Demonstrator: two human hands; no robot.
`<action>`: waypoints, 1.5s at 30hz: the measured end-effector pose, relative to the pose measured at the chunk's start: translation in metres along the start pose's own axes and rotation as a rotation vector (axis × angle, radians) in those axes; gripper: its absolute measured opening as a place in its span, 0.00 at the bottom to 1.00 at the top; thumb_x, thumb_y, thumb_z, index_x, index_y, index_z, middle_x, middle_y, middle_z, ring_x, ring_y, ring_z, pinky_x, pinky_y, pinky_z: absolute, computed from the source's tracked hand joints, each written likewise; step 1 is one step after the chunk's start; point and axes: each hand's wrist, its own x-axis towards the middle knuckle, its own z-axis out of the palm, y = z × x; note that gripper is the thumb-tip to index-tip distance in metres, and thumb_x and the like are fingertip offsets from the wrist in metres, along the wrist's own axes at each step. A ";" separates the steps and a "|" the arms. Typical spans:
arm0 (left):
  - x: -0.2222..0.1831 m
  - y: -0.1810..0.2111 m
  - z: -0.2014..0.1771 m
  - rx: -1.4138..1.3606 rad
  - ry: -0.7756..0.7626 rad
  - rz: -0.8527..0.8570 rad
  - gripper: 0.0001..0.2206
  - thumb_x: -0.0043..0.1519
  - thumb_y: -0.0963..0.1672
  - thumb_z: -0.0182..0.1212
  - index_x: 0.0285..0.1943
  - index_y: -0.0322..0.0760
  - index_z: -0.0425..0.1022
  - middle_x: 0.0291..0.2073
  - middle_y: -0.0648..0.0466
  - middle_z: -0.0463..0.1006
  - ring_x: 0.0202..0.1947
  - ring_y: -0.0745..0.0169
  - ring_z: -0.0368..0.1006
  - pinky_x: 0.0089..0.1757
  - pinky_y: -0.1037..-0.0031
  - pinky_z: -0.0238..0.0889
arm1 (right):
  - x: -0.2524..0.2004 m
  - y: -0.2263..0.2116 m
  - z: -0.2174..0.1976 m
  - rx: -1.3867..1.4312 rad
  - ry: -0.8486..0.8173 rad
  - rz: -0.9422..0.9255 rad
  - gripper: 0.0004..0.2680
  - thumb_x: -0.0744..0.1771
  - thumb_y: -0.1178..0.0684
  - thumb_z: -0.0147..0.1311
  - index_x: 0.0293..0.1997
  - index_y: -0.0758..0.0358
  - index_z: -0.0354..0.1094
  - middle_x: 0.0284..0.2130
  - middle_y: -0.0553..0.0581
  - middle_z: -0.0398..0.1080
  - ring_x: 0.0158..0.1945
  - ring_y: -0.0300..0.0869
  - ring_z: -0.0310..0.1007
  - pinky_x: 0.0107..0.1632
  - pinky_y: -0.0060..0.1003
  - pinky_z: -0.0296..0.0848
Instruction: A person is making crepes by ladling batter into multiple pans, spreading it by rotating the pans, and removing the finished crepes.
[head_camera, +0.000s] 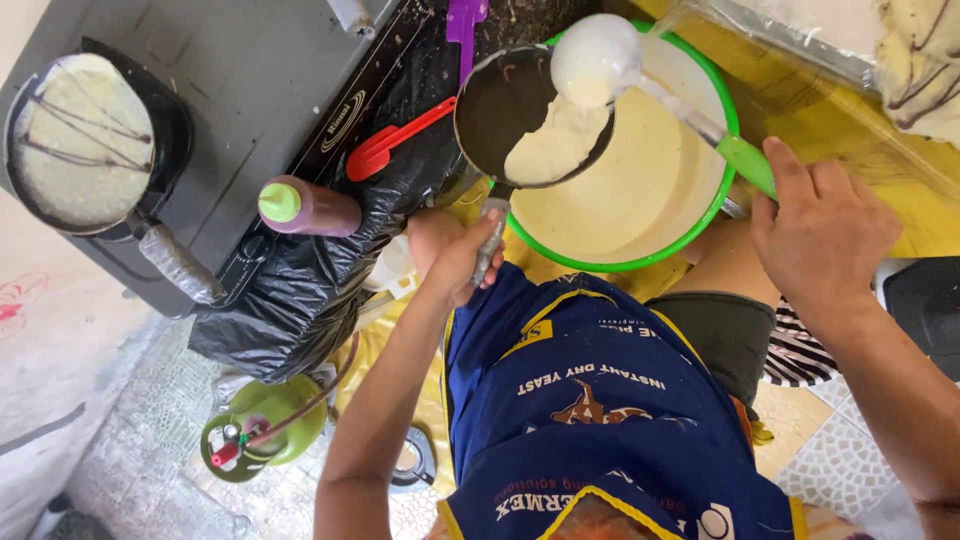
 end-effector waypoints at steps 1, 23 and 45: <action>0.011 -0.017 -0.004 -0.119 -0.119 -0.049 0.24 0.61 0.59 0.58 0.32 0.35 0.70 0.15 0.54 0.70 0.09 0.67 0.62 0.14 0.80 0.49 | 0.004 0.000 -0.002 -0.013 0.011 -0.010 0.21 0.65 0.42 0.63 0.68 0.35 0.80 0.34 0.42 0.66 0.34 0.36 0.71 0.32 0.31 0.65; 0.022 -0.003 0.066 -0.107 -0.404 -0.238 0.22 0.62 0.57 0.61 0.33 0.37 0.70 0.16 0.57 0.70 0.10 0.70 0.63 0.15 0.81 0.51 | -0.005 -0.031 -0.049 0.134 -0.413 0.208 0.20 0.65 0.43 0.51 0.66 0.31 0.74 0.33 0.45 0.77 0.32 0.46 0.81 0.24 0.45 0.71; 0.005 -0.056 0.060 0.154 -0.373 0.055 0.18 0.61 0.52 0.66 0.34 0.34 0.69 0.18 0.50 0.72 0.11 0.63 0.67 0.20 0.75 0.62 | -0.052 -0.002 -0.010 0.084 -0.213 0.356 0.17 0.67 0.44 0.57 0.65 0.37 0.79 0.36 0.39 0.76 0.31 0.41 0.77 0.25 0.38 0.65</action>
